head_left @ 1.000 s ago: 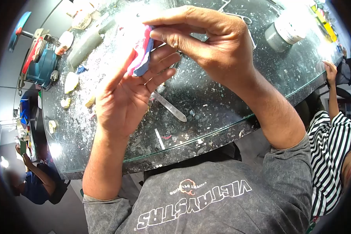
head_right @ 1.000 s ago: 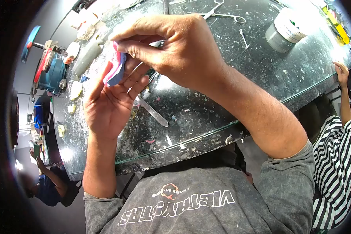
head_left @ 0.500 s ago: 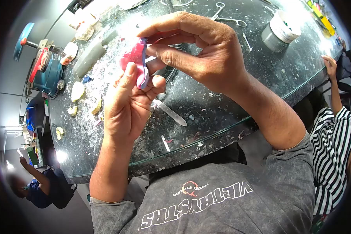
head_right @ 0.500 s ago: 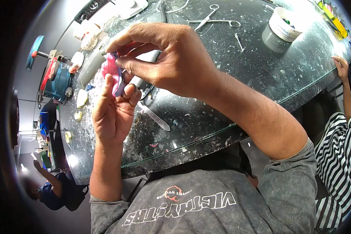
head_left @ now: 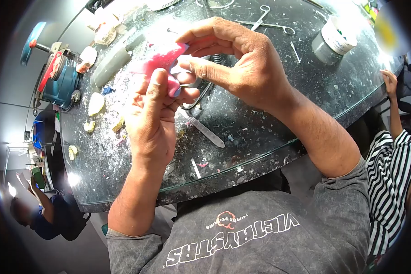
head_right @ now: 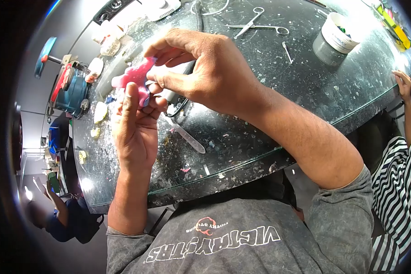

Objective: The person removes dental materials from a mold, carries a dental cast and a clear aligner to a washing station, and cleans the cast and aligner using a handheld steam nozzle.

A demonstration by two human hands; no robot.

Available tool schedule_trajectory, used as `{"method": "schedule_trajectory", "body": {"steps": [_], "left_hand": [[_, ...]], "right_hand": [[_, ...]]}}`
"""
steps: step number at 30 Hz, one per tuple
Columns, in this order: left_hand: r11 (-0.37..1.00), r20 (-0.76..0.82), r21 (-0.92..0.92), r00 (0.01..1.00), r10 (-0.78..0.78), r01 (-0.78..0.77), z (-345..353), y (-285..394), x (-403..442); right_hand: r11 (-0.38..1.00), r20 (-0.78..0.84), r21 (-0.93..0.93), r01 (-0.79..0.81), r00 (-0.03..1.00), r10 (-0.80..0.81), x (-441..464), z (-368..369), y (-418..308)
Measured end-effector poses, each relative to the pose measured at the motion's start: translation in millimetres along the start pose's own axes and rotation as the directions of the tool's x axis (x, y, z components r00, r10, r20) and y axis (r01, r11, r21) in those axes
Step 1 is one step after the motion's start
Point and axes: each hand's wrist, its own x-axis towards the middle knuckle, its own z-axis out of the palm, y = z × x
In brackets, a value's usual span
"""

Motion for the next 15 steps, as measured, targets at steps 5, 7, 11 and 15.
{"method": "schedule_trajectory", "body": {"steps": [5,7,11,15], "left_hand": [[0.982,-0.055,0.19,0.998,0.003,0.008,9.4,5.7,1.1],[0.976,-0.069,0.22,0.998,0.01,0.005,7.7,4.9,2.0],[0.971,-0.106,0.232,0.994,-0.028,0.053,9.7,7.3,1.8],[0.984,-0.109,0.148,0.99,-0.086,0.102,6.9,8.1,2.8]], "right_hand": [[0.998,0.044,-0.04,-0.057,0.997,0.058,-0.9,-1.1,7.3],[0.997,0.054,-0.028,-0.066,0.996,0.068,-2.1,1.1,7.9],[0.996,0.098,-0.015,-0.086,0.991,0.087,-3.0,1.7,8.4],[0.996,0.055,-0.084,-0.027,0.998,0.032,-2.7,2.1,7.9]]}}
